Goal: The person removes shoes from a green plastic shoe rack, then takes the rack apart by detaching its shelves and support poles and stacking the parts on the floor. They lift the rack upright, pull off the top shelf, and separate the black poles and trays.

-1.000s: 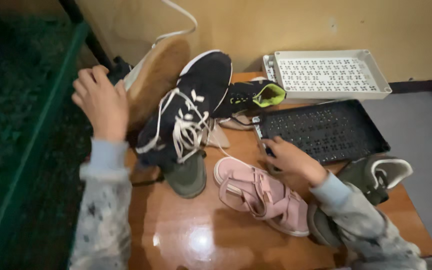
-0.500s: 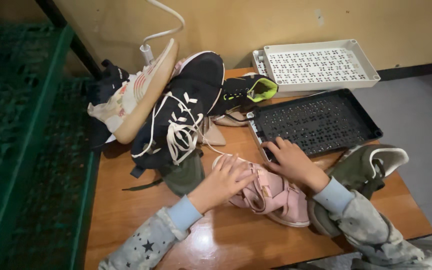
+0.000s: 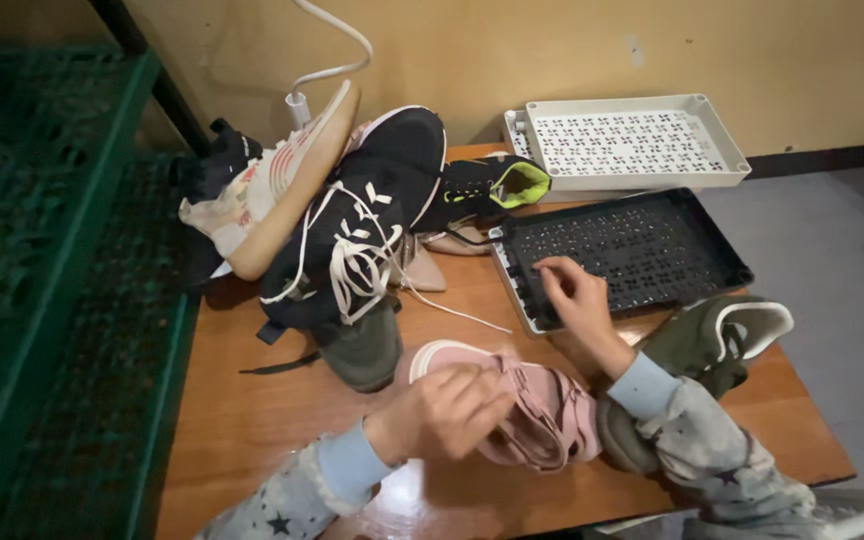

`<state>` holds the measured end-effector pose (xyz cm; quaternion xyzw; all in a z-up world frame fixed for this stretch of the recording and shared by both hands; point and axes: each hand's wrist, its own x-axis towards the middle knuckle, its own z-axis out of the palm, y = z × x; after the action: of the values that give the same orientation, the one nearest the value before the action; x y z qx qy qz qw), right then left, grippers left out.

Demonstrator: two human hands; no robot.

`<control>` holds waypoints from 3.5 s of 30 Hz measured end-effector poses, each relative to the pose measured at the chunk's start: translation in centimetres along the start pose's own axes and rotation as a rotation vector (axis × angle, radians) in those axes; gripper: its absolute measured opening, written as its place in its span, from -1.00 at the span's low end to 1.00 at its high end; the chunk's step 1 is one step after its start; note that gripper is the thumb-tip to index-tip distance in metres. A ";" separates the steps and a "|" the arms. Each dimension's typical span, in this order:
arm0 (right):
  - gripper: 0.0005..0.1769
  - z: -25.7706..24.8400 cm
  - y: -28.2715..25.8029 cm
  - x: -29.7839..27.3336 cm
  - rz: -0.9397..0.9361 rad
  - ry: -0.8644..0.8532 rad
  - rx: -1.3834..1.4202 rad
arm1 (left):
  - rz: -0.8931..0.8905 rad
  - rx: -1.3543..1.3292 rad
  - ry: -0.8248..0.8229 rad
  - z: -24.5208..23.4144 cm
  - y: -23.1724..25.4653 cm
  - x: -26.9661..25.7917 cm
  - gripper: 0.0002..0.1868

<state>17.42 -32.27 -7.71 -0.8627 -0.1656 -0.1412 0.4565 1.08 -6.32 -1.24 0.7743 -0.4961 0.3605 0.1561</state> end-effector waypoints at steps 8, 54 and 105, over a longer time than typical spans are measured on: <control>-0.82 -0.2 0.7 -0.1 -0.079 -0.099 0.049 | -0.132 0.176 0.218 -11.8 -2.9 6.7 -0.78; -0.77 -4.1 -9.4 -4.1 -0.999 -0.399 -0.565 | -0.370 0.134 0.545 -6.4 -7.0 -4.2 -0.75; -0.49 -6.7 4.7 -6.3 -0.122 0.066 -1.170 | -0.545 0.011 -0.413 11.2 -4.7 -6.0 -0.71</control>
<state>13.01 -41.34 -10.03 -0.9552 -0.0951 -0.2620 -0.0996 8.21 -6.91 -12.70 0.9359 -0.2900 0.1437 0.1388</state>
